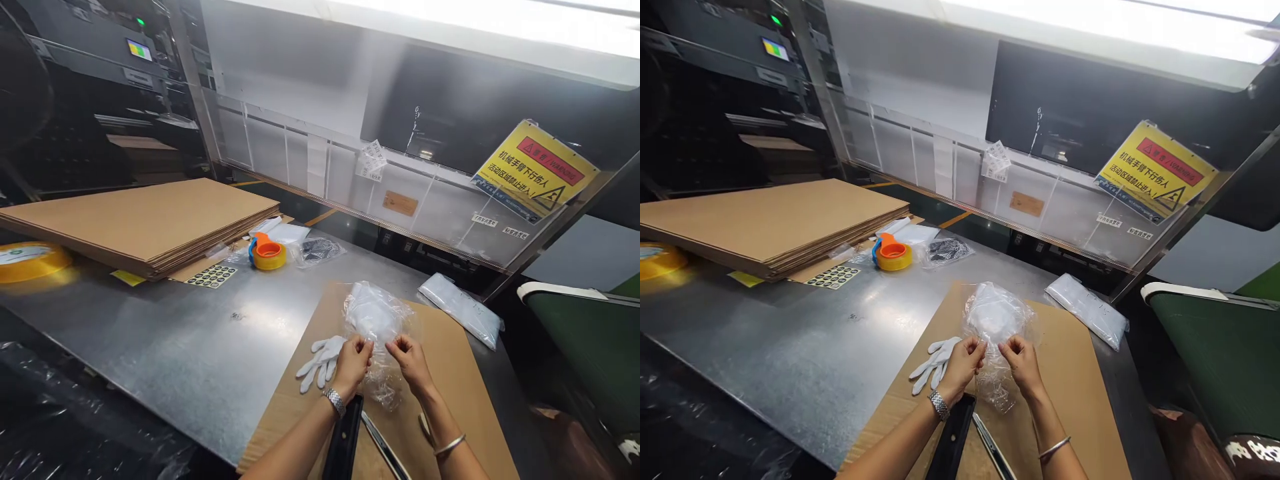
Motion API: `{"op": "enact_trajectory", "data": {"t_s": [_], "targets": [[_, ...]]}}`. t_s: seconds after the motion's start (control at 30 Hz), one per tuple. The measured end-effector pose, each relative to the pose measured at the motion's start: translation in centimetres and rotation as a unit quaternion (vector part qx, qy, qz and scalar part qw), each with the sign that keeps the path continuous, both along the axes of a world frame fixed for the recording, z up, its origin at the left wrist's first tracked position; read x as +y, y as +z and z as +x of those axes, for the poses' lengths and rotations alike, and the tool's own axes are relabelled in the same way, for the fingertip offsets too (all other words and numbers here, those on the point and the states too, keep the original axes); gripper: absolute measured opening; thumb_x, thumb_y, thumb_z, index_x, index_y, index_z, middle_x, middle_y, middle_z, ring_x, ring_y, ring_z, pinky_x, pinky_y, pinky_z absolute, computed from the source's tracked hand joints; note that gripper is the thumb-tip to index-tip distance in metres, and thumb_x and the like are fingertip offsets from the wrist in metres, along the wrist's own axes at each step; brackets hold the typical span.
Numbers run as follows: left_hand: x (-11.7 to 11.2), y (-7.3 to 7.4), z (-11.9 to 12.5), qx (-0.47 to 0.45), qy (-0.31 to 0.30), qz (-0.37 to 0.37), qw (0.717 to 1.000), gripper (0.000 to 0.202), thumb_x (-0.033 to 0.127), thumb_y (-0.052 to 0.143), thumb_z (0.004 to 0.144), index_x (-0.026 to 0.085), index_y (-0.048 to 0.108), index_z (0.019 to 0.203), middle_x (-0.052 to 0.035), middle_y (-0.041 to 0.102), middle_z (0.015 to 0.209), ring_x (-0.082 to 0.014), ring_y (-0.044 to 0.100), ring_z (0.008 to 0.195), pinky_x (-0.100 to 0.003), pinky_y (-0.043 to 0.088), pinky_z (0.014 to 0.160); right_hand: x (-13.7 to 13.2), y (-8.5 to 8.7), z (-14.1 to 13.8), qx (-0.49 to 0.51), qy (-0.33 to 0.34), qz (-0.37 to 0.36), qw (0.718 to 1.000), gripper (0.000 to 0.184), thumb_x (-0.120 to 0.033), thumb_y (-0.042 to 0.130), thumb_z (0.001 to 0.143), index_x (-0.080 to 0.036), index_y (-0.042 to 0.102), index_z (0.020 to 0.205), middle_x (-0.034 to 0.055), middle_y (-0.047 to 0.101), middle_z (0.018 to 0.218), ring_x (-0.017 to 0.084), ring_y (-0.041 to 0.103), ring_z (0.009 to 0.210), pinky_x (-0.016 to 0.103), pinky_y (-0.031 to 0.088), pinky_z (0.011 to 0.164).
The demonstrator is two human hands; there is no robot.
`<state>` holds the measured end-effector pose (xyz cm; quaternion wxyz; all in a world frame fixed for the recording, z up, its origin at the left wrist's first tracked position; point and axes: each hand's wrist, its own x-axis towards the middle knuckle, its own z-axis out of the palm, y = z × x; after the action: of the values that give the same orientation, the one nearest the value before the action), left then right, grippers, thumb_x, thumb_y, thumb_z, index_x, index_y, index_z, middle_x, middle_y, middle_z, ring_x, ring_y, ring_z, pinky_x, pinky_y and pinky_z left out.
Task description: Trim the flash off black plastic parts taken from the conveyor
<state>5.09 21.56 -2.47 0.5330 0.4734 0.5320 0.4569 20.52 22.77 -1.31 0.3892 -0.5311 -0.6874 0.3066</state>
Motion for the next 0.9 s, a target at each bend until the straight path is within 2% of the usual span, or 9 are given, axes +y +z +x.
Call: {"op": "enact_trajectory", "data": {"t_s": [0.13,0.23,0.33,0.47,0.57,0.77,0.83,0.9], "targets": [[-0.3,-1.0,-1.4,0.02,0.039,-0.003,0.999,0.025,0.034,0.049,0.087,0.013,0.056,0.097,-0.0026,0.06,0.085,-0.011,0.057,0.065,-0.027,0.05,0.057,0.6,-0.7,-0.1,0.016,-0.05,0.005,0.999,0.024,-0.035,0.049,0.089,-0.013,0.057,0.098,0.0014,0.06,0.087,0.011,0.059,0.069,0.027,0.05,0.061],[0.3,-1.1,-1.2,0.043,0.04,-0.004,0.998,0.025,0.034,0.049,0.087,0.013,0.056,0.099,-0.0031,0.061,0.086,-0.0117,0.058,0.067,-0.028,0.051,0.059,1.0,-0.9,-0.3,0.005,-0.063,0.013,0.998,0.024,-0.034,0.051,0.089,-0.013,0.057,0.101,0.0026,0.06,0.092,0.013,0.06,0.075,0.03,0.051,0.066],[1.8,-0.4,0.3,0.073,0.023,0.003,0.997,0.025,0.033,0.049,0.087,0.013,0.056,0.101,-0.0039,0.061,0.089,-0.0128,0.059,0.07,-0.03,0.052,0.063,1.1,-0.5,-0.2,-0.022,-0.073,0.03,0.997,0.024,-0.034,0.051,0.089,-0.013,0.057,0.099,0.0024,0.061,0.092,0.014,0.06,0.076,0.031,0.051,0.068],[4.0,1.1,2.8,0.135,-0.027,0.022,0.99,0.027,0.031,0.052,0.085,0.015,0.055,0.107,-0.0073,0.059,0.105,-0.0181,0.059,0.088,-0.038,0.051,0.075,0.6,0.7,0.7,-0.075,-0.078,0.056,0.993,0.022,-0.034,0.05,0.089,-0.014,0.059,0.094,0.0018,0.061,0.089,0.013,0.059,0.076,0.031,0.05,0.069],[4.7,2.3,3.4,0.183,-0.05,0.025,0.982,0.03,0.03,0.054,0.084,0.015,0.054,0.109,-0.0083,0.057,0.11,-0.0203,0.058,0.094,-0.04,0.049,0.079,-0.1,1.3,1.4,-0.115,-0.076,0.065,0.988,0.022,-0.034,0.049,0.089,-0.015,0.059,0.088,0.0006,0.061,0.083,0.012,0.058,0.073,0.03,0.049,0.068],[3.1,4.2,0.1,0.217,-0.012,0.06,0.974,0.029,0.032,0.051,0.086,0.015,0.054,0.109,-0.0084,0.056,0.111,-0.0208,0.056,0.097,-0.043,0.046,0.083,-1.8,1.9,1.1,-0.149,-0.057,0.053,0.986,0.026,-0.035,0.054,0.085,-0.015,0.056,0.068,-0.0031,0.056,0.066,0.011,0.054,0.064,0.027,0.044,0.063],[1.9,4.6,-0.9,0.204,-0.018,0.077,0.976,0.025,0.034,0.05,0.086,0.014,0.057,0.1,-0.0063,0.06,0.099,-0.0183,0.058,0.089,-0.04,0.047,0.079,-2.2,2.3,0.2,-0.137,-0.047,0.046,0.988,0.026,-0.034,0.056,0.082,-0.016,0.055,0.063,-0.0033,0.053,0.061,0.011,0.051,0.061,0.025,0.04,0.059],[0.5,4.7,-1.4,0.179,-0.052,0.093,0.978,0.025,0.037,0.051,0.085,0.013,0.059,0.086,-0.0027,0.062,0.081,-0.0145,0.059,0.074,-0.033,0.049,0.069,-2.6,2.7,-0.9,-0.12,-0.032,0.04,0.992,0.026,-0.034,0.057,0.08,-0.017,0.055,0.06,-0.0028,0.052,0.057,0.012,0.048,0.058,0.023,0.035,0.054]]}}
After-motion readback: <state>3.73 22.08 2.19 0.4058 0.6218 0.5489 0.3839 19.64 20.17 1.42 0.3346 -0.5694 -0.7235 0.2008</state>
